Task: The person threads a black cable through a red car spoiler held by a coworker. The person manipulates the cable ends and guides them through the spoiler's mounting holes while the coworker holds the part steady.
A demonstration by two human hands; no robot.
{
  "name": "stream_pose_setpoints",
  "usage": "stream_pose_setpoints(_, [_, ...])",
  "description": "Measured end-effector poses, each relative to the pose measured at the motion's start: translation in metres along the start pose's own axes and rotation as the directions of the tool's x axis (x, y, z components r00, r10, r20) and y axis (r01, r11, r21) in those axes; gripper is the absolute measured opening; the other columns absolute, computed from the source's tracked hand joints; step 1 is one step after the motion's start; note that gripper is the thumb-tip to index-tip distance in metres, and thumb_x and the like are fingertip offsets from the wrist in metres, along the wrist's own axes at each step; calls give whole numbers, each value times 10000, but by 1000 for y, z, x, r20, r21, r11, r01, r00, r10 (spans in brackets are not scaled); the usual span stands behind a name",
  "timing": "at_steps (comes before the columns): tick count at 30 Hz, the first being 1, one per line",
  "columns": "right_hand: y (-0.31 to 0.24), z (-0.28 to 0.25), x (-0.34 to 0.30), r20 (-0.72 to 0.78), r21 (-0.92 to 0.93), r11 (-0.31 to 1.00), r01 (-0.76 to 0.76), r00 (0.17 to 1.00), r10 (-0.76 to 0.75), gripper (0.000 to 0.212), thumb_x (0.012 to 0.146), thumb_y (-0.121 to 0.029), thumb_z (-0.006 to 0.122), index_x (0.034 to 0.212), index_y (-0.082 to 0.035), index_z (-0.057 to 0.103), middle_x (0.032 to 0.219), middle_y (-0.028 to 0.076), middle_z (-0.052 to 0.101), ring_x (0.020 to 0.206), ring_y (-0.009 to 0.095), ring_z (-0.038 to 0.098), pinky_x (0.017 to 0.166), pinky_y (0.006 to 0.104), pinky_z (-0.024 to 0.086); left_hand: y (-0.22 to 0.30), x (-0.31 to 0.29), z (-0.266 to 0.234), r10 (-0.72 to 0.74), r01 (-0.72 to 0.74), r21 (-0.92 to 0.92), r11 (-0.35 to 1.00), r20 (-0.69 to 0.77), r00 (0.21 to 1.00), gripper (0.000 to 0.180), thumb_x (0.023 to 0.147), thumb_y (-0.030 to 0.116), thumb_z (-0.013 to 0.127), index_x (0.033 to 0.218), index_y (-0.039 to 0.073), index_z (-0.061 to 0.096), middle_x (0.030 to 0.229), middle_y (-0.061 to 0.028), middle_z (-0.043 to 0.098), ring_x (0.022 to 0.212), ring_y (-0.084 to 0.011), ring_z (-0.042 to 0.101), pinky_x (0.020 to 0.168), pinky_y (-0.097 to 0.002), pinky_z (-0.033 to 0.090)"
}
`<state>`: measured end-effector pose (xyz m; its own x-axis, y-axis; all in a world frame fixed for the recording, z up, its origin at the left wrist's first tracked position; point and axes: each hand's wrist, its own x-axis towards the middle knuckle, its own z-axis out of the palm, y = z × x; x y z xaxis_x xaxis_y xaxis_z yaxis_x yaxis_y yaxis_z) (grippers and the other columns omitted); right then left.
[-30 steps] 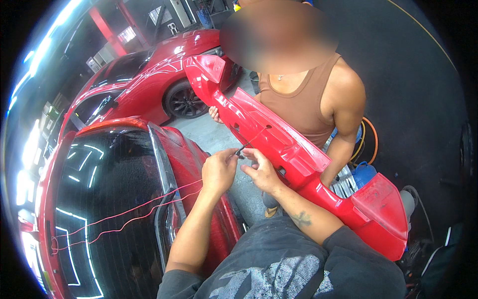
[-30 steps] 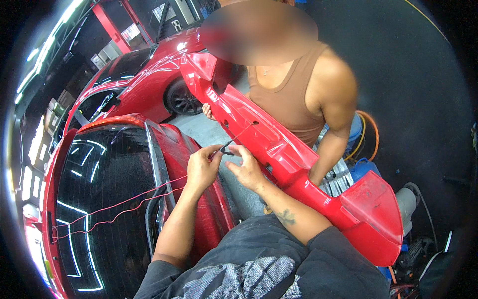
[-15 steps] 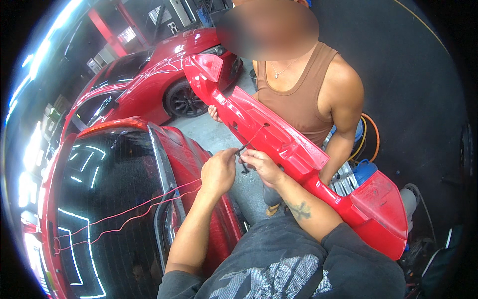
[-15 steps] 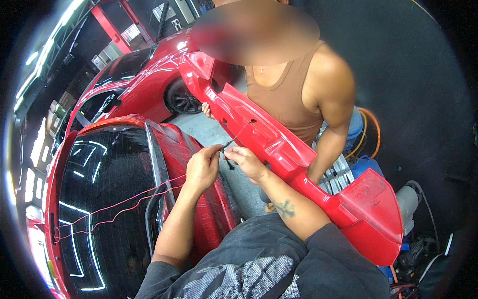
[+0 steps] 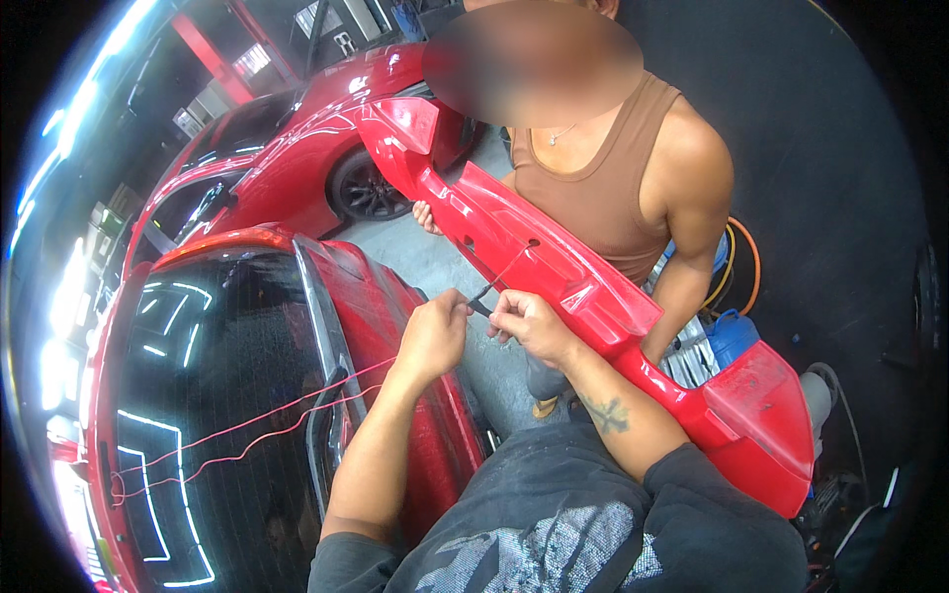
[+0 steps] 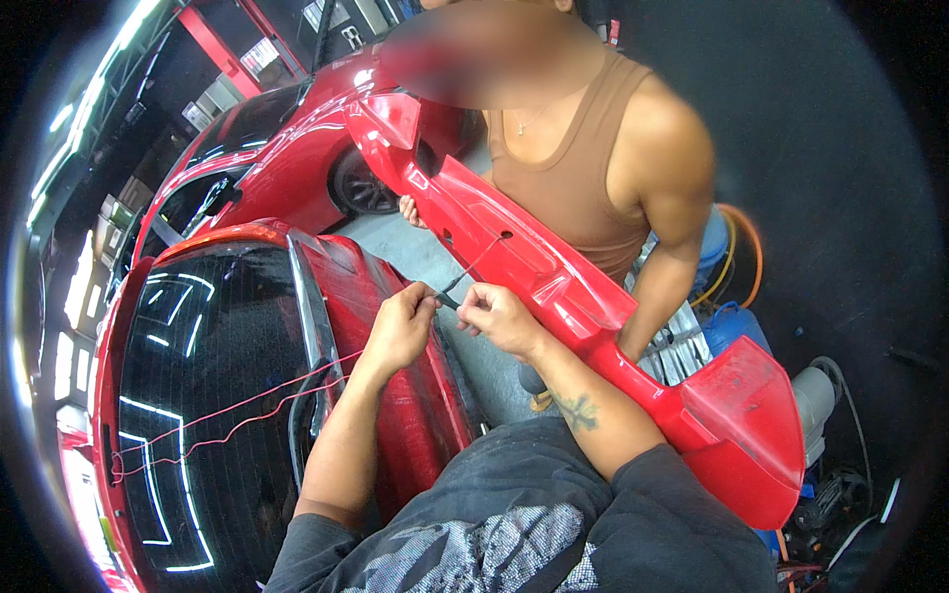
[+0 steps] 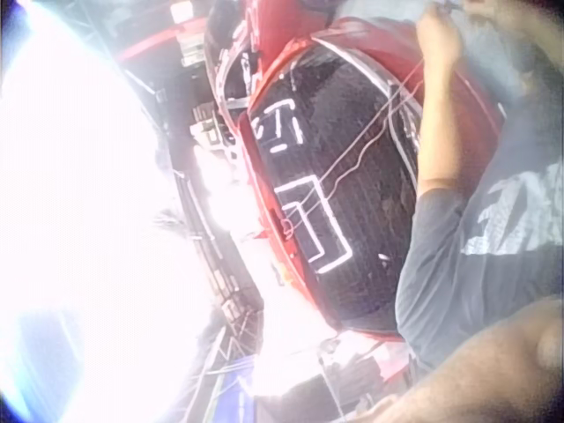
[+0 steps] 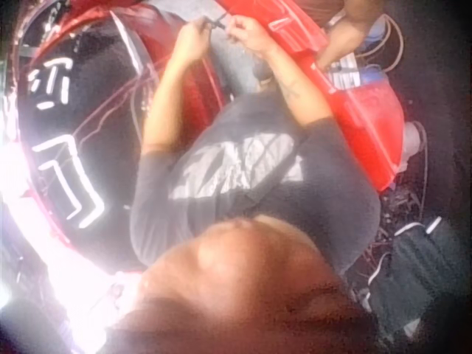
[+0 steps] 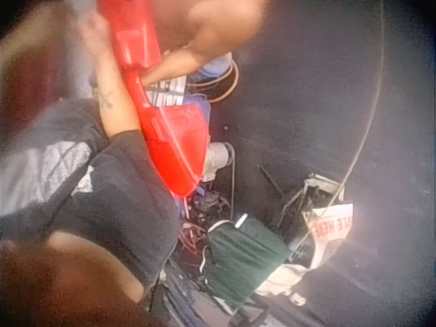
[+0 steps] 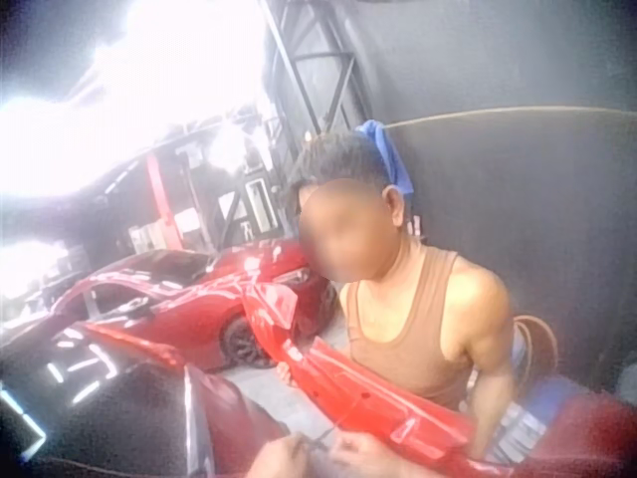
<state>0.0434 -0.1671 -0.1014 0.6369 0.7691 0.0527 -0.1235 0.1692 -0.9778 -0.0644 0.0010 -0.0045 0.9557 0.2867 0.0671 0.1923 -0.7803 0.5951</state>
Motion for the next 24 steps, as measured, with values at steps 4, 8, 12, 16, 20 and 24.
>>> stream_pose_setpoints(4, [18,6,11,-161,-447,889,99,969,-189,152,997,-153,709,967,-9,668,889,137,717,866,213,734,773,414,570,-16,4,7,-68,73,-63,995,89,994,246,1044,175,599,1022,-28,735,841,-168,718,785,-219,686,765,-392,533])
stream_pose_setpoints(8, [36,33,48,-326,-477,859,184,871,-368,81,973,-71,676,1011,-2,698,909,144,710,893,225,749,804,404,579,-14,2,13,-112,112,-75,991,3,994,249,1035,165,588,993,-28,739,817,-132,703,766,-204,667,757,-385,529])
stream_pose_setpoints(12, [23,43,68,-191,29,975,222,958,-213,33,1035,-44,681,1043,-44,712,1005,29,678,883,128,683,717,269,557,-30,1,16,-191,177,-315,932,-14,982,218,1025,144,586,981,11,752,735,-21,622,654,-139,563,627,-324,447])
stream_pose_setpoints(16, [25,39,77,-208,80,921,382,910,-360,200,1011,-17,735,1207,-28,695,1146,61,649,905,113,670,714,268,579,-8,3,-1,-331,387,-741,549,232,915,194,1055,167,594,1025,66,757,670,80,475,544,-58,382,510,-257,278])
stream_pose_setpoints(20, [29,36,80,-393,-42,945,324,865,-314,464,886,-122,887,1294,-52,678,1071,103,711,897,175,716,791,328,599,-6,6,-10,-305,398,-686,609,260,916,233,1103,297,652,1094,85,749,644,99,436,517,-41,335,488,-248,237])
stream_pose_setpoints(24, [21,39,64,-454,-91,985,146,874,-172,410,881,-54,852,1242,-29,659,971,87,736,858,191,739,771,341,600,-21,12,-9,-318,417,-699,581,278,907,209,1080,272,692,1138,80,750,638,86,465,504,-44,371,472,-245,265])
